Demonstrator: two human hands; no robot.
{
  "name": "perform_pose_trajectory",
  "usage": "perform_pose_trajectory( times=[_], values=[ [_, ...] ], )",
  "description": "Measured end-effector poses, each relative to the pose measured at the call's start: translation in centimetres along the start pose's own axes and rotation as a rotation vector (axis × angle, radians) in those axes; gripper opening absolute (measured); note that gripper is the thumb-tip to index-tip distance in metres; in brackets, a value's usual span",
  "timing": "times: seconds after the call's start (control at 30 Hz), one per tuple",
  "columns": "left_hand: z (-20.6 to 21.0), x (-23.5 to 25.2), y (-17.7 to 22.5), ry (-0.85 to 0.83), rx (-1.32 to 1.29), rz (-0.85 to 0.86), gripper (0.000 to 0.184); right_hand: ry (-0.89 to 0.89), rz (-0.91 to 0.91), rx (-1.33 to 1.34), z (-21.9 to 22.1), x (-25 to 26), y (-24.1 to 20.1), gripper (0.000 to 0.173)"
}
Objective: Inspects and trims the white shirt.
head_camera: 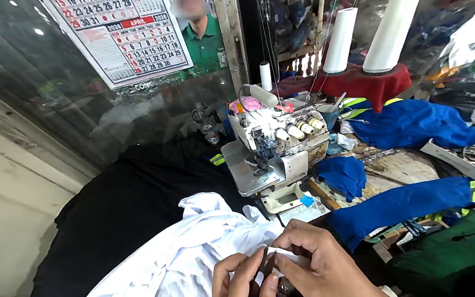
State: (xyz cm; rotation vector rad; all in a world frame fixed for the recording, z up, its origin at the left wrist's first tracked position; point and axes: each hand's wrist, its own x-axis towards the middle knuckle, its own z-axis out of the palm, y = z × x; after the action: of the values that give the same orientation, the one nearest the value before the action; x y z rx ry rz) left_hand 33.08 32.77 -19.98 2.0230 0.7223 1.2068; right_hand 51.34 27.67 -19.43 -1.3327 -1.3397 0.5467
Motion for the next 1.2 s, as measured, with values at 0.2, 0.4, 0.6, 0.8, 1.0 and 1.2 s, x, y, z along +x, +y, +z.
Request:
perform_pose_trajectory(
  times=[0.2,0.4,0.6,0.8,1.0,1.2],
  values=[
    [-1.8,0.8,0.0,0.183,0.001,-0.020,0.037,0.018,0.070,-0.079,-0.2,-0.4,0.4,0.015],
    [-2.4,0.9,-0.3,0.000,0.053,-0.040,0.024,0.003,0.036,0.009,-0.1,-0.3,0.1,0.014],
    [-1.9,0.7,0.0,-0.008,0.010,-0.025,0.013,0.017,-0.039,-0.058,0.2,-0.3,0.1,0.013],
    [-1.6,0.8,0.5,-0.034,0.049,-0.035,0.028,0.024,-0.094,-0.140,0.4,-0.3,-0.4,0.011],
    [-1.0,1.1,0.1,-0.018,0.047,-0.011,0.011,-0.034,-0.053,-0.085,0.2,-0.3,-0.3,0.012],
    [-0.7,2.4,-0.5,-0.017,0.038,-0.041,0.011,-0.199,0.102,0.286,-0.9,-0.3,0.5,0.018]
  ],
)
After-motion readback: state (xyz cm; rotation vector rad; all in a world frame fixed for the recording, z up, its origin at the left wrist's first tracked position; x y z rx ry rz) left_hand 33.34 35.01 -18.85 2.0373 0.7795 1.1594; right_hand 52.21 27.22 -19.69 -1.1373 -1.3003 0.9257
